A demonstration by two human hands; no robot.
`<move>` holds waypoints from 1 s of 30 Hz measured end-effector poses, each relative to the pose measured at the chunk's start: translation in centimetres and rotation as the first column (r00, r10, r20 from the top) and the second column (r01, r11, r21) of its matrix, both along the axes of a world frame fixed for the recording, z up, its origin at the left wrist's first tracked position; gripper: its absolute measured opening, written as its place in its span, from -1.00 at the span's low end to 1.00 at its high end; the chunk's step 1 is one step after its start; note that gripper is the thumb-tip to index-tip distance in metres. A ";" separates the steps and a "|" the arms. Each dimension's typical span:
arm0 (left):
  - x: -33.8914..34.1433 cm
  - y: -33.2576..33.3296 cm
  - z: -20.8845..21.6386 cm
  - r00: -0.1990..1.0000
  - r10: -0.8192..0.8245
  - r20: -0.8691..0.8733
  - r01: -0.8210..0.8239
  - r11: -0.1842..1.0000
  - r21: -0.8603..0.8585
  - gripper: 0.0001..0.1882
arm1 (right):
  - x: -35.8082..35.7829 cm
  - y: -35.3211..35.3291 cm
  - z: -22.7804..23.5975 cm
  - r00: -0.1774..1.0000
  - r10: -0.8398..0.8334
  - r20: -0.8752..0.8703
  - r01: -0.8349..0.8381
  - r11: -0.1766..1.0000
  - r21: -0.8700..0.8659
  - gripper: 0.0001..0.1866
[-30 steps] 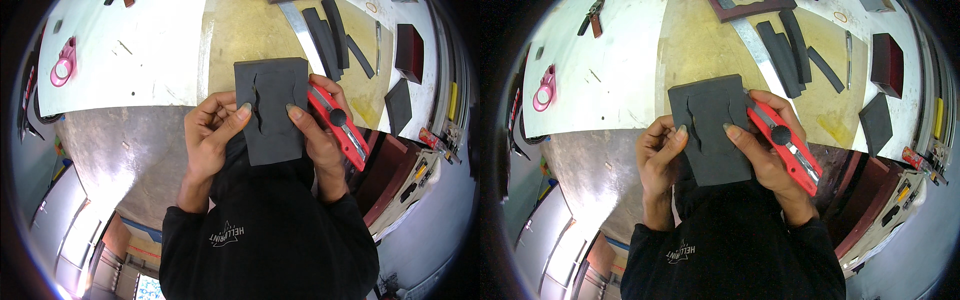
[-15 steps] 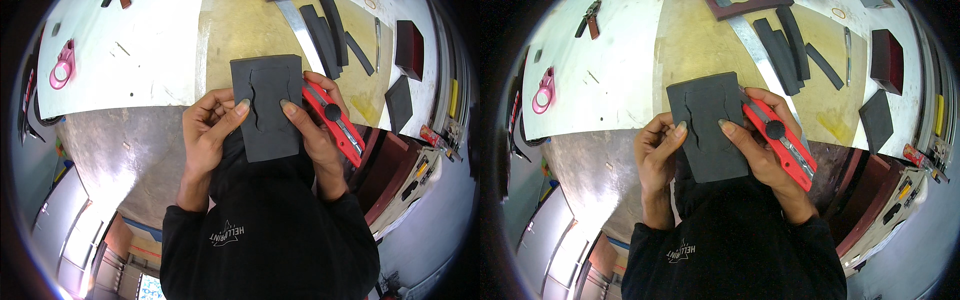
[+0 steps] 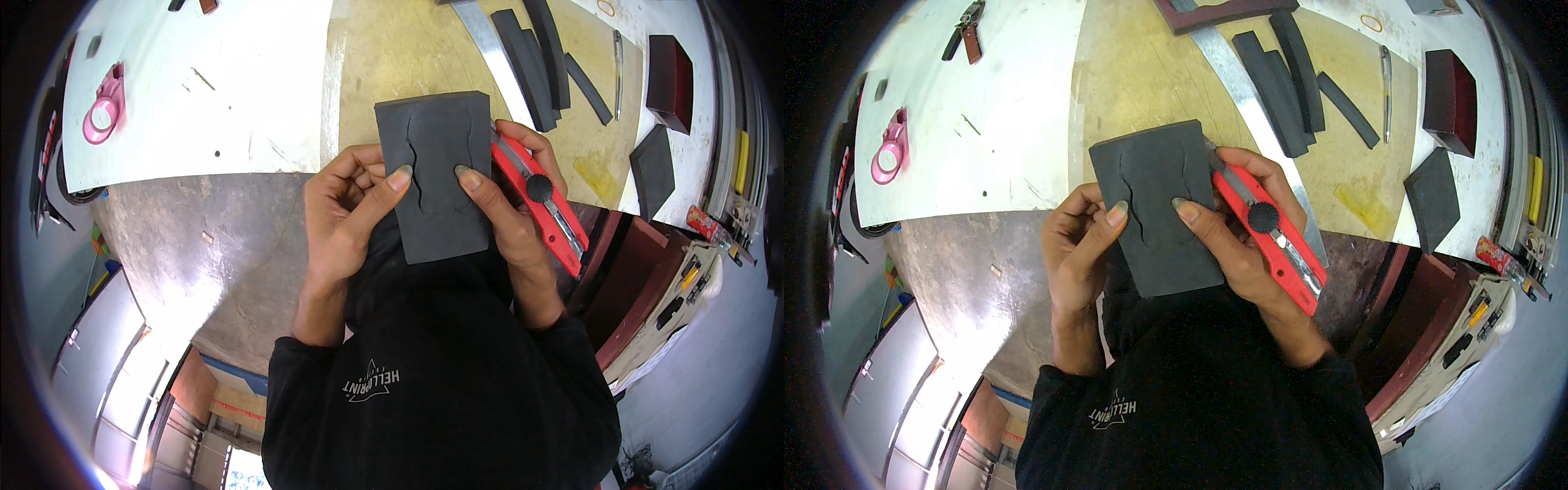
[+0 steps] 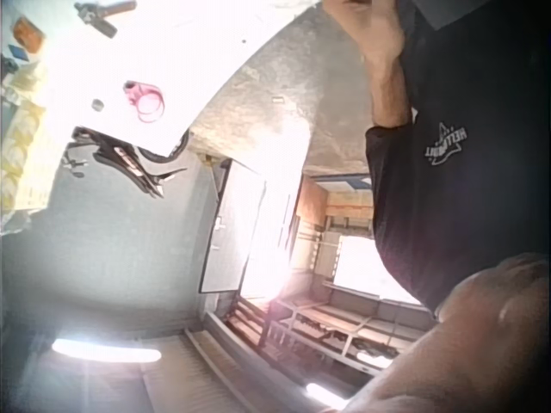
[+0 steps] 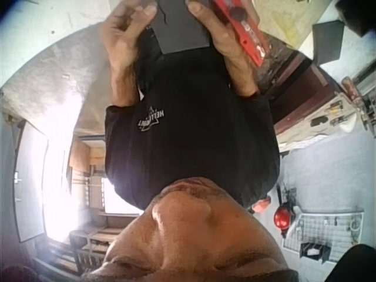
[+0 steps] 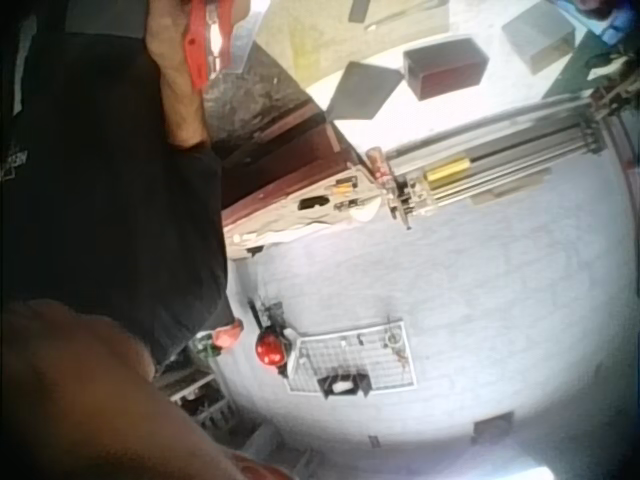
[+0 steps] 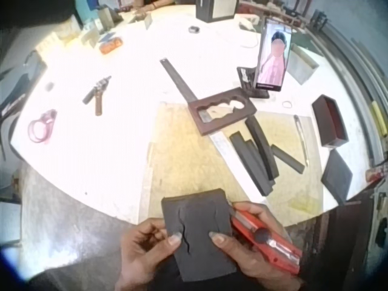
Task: The person uses a red utility knife to cut a wavy pattern into a rectangular piece of black foam. They repeatedly trace the cut line to deepen it and then lift the foam to inspect the incision.
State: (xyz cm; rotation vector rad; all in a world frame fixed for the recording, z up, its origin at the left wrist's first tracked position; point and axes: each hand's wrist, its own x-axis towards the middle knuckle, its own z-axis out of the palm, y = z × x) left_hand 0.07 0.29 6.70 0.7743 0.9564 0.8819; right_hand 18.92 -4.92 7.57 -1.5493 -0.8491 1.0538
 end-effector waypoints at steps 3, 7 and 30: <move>0.3 0.2 0.3 0.999 0.019 -0.041 -0.017 0.999 0.036 -0.75 | 0.0 -0.1 -0.4 0.998 0.000 -0.065 0.001 1.000 0.026 -0.36; 0.3 0.4 0.0 0.993 0.000 -0.114 0.004 0.999 0.034 -0.75 | 0.6 -0.2 -1.1 0.998 0.038 -0.047 -0.037 0.999 0.019 -0.35; 0.5 -0.3 0.1 0.986 0.031 -0.167 -0.010 0.992 0.127 -0.80 | 0.0 0.2 -1.4 0.997 -0.036 -0.068 0.041 0.997 0.065 -0.39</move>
